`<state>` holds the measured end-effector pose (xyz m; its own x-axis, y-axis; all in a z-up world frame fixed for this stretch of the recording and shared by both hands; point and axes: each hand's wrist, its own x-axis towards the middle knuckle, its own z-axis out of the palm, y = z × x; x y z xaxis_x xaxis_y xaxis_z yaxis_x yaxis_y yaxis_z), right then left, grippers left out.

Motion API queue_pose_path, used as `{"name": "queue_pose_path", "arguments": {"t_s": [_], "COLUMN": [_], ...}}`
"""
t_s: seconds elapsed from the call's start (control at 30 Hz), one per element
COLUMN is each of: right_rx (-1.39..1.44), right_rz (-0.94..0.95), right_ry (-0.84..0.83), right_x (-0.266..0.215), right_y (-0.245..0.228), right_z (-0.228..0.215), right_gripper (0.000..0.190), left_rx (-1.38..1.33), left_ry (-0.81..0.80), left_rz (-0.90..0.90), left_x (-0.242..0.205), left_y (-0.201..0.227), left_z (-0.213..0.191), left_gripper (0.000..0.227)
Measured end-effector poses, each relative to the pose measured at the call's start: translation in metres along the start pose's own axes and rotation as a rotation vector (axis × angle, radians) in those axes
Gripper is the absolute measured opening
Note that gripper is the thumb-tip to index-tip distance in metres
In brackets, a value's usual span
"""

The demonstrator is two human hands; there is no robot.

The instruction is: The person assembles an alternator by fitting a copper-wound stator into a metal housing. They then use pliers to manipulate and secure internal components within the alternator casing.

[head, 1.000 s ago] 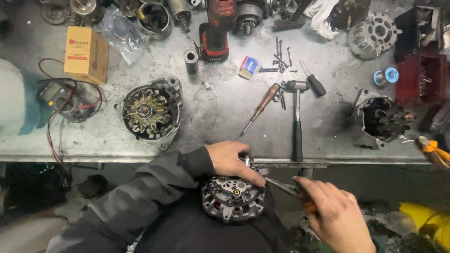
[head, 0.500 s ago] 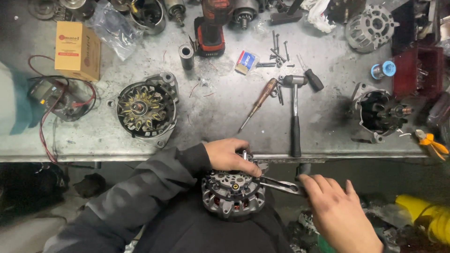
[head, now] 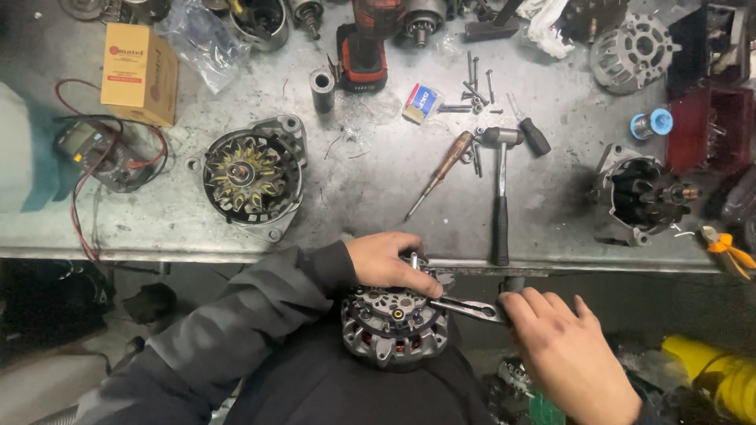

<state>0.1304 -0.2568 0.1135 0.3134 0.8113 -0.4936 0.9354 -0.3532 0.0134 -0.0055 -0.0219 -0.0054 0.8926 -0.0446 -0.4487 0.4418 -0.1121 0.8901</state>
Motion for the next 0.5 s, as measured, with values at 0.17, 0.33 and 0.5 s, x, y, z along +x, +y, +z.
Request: {"name": "queue_pose_path", "arguments": {"t_s": [0.17,0.33,0.5], "right_rx": [-0.055,-0.145,-0.185], "right_rz": [0.032,-0.196,-0.367], "right_ry": [-0.150,0.052,0.085], "right_x": [0.011,0.028,0.054], "right_y": [0.002,0.026,0.041], "right_z": [-0.015,-0.001,-0.003], "right_gripper": [0.050,0.040,0.033], "left_rx": [0.009,0.056,0.036], "left_ry": [-0.008,0.012,0.004], "left_rz": [-0.022,0.007,0.004], "left_x": [-0.002,-0.004,-0.006], "left_y": [0.007,0.014,0.017], "left_z": [0.004,0.007,0.008], "left_gripper": [0.068,0.071,0.073]}}
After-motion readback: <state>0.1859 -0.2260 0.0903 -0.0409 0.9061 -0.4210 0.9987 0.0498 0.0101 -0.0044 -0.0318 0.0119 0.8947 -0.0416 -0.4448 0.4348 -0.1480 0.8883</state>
